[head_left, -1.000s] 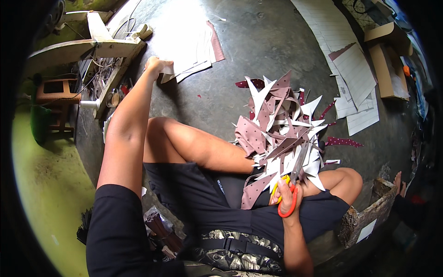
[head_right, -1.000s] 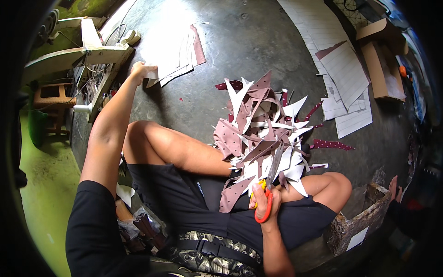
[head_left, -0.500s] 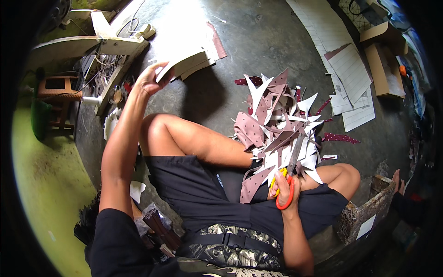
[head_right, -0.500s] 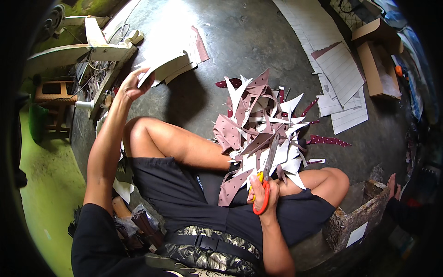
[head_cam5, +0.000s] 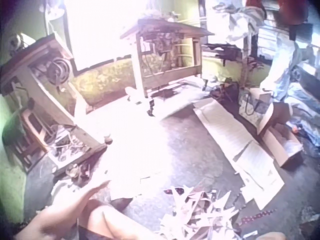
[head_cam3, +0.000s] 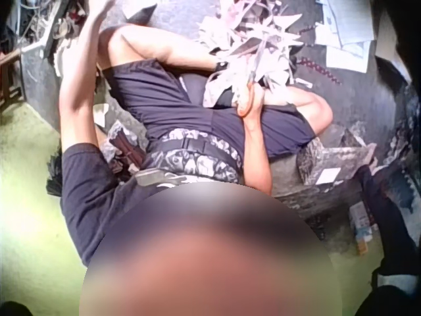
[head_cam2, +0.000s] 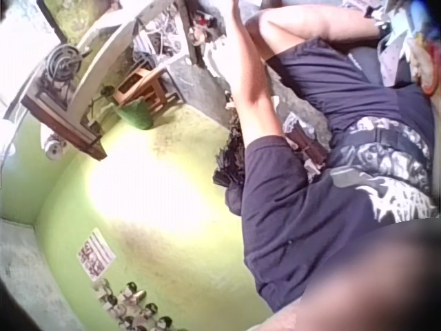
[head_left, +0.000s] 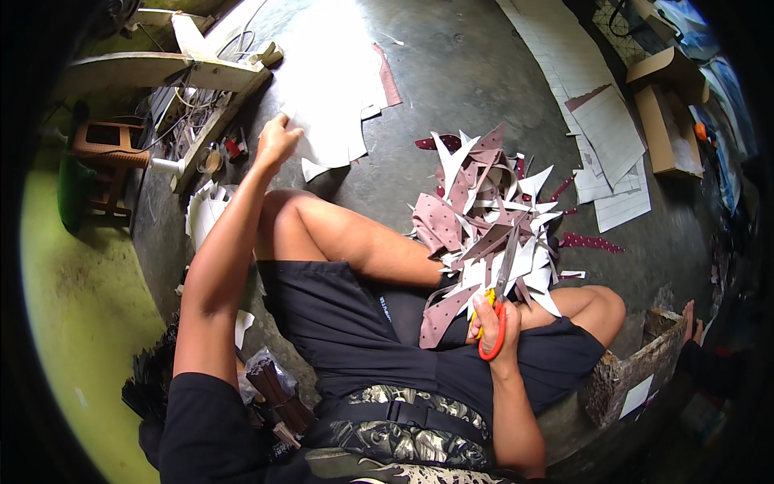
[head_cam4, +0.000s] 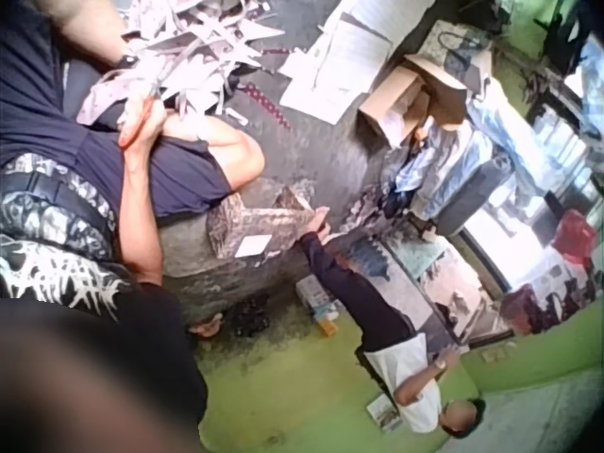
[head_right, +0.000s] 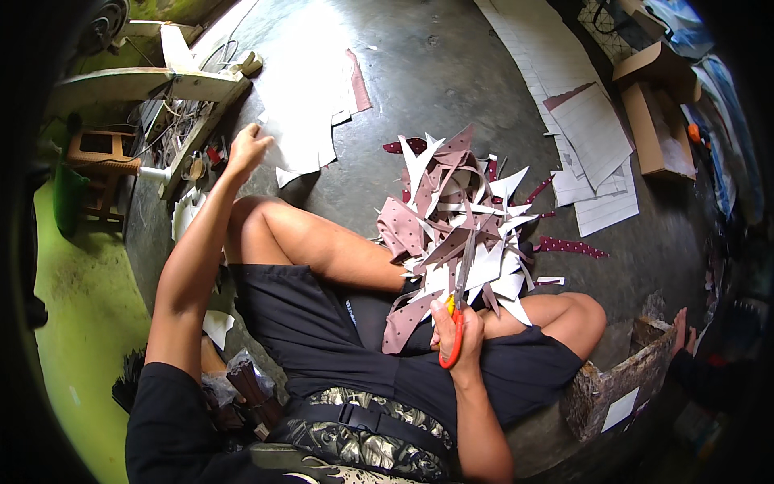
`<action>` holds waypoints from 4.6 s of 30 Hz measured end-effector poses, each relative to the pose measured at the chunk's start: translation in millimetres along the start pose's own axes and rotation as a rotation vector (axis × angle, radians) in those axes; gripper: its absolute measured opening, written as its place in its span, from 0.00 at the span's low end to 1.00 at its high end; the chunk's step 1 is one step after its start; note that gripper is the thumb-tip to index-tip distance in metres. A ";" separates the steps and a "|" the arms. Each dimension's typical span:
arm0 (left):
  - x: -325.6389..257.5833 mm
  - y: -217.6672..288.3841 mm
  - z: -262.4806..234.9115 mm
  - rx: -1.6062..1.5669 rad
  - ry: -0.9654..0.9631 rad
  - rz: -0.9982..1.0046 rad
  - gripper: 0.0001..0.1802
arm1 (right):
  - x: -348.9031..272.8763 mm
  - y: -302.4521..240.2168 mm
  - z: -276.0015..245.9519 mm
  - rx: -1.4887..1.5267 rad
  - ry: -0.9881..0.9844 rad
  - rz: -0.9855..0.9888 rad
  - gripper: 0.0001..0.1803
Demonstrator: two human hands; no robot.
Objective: The person sits cross-legged on the floor and uses red-handled scissors to cut white paper along drawn lines. They repeatedly pick up sheets, cut them into shapes, and place the cut pieces on the floor.
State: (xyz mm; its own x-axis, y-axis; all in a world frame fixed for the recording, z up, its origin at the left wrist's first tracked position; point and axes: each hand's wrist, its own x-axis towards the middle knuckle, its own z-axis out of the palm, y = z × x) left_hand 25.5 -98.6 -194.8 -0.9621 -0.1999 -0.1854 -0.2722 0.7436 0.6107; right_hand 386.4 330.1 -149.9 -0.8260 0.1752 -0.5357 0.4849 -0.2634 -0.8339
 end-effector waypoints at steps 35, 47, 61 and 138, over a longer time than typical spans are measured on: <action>-302.0 163.9 52.5 -1.753 -1.168 -0.494 0.38 | -16.0 -74.8 30.5 0.505 0.442 -0.407 0.20; -253.4 198.0 1.8 -0.885 -0.718 -0.054 0.34 | -55.7 -66.7 -12.4 -0.002 -0.076 -0.247 0.18; -254.8 201.8 8.4 -0.952 -0.664 -0.054 0.34 | -67.4 -61.7 19.1 -0.338 -0.171 -0.196 0.25; -260.9 197.2 -7.7 -0.728 -0.849 0.058 0.38 | -85.5 -71.9 23.3 -0.210 -0.264 0.070 0.22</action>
State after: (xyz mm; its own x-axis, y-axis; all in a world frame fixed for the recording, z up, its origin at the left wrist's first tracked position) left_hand 222.7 95.3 -20.1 -0.7265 0.5299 -0.4375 -0.4391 0.1318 0.8887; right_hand 415.5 311.9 -41.0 -0.8214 -0.0948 -0.5624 0.5686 -0.0599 -0.8204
